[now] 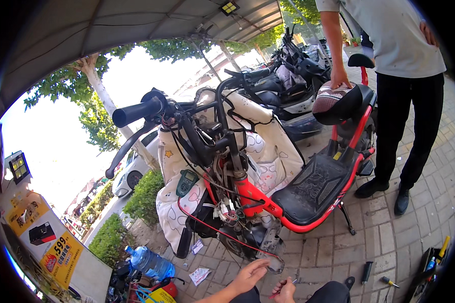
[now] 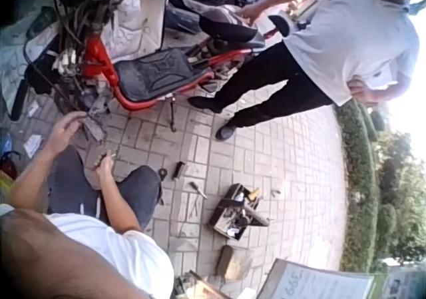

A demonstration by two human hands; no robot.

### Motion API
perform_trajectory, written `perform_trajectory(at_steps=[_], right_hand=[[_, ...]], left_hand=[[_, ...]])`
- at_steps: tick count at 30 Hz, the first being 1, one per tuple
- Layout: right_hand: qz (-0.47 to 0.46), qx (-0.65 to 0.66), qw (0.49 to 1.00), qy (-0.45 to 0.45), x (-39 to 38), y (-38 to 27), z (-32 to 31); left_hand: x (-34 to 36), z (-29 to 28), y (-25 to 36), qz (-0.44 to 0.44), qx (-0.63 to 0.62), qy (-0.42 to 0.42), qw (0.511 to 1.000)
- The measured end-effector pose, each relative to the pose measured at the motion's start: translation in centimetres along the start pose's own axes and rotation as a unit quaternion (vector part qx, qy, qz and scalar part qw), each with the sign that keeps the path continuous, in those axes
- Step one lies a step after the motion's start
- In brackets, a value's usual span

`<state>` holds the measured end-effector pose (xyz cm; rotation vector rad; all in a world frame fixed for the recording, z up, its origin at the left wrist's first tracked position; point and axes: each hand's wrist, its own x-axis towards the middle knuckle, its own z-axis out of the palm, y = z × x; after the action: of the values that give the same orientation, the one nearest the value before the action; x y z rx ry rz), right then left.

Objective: The person repairs an electric scooter by adjusting the handlebar grip and testing the electrical connections. They use a screwdriver to loosen a clamp on the handlebar and a multimeter to check the wiring harness near the front of the scooter.

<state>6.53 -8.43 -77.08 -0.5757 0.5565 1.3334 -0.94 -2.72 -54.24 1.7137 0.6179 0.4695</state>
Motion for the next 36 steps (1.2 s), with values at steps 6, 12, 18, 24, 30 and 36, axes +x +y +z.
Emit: perform_trajectory(at_steps=[6, 12, 18, 24, 30, 36], right_hand=[[0.023, -0.032, 0.999, 0.032, -0.5, -1.4, 1.1], [0.039, -0.068, 0.996, 0.044, 2.0, -1.0, 0.1], [0.042, -0.094, 0.994, 0.045, 3.3, -0.9, -0.8], [0.035, -0.099, 0.993, 0.045, 4.3, -1.7, -1.5], [0.057, -0.122, 0.99, 0.05, 5.1, -1.6, -1.8], [0.069, -0.126, 0.989, 0.036, 6.2, -1.7, -2.3]], left_hand=[[2.4, -11.0, 20.1, 0.374, 0.062, 0.273, 0.884], [6.8, -15.0, 38.4, 0.53, 0.097, 0.232, 0.81], [11.7, -9.7, 46.8, 0.43, 0.224, 0.131, 0.865], [12.0, -9.3, 47.2, 0.303, 0.175, -0.006, 0.937], [12.0, -9.1, 47.2, 0.298, 0.184, -0.008, 0.937], [12.0, -9.1, 47.3, 0.288, 0.175, -0.018, 0.941]])
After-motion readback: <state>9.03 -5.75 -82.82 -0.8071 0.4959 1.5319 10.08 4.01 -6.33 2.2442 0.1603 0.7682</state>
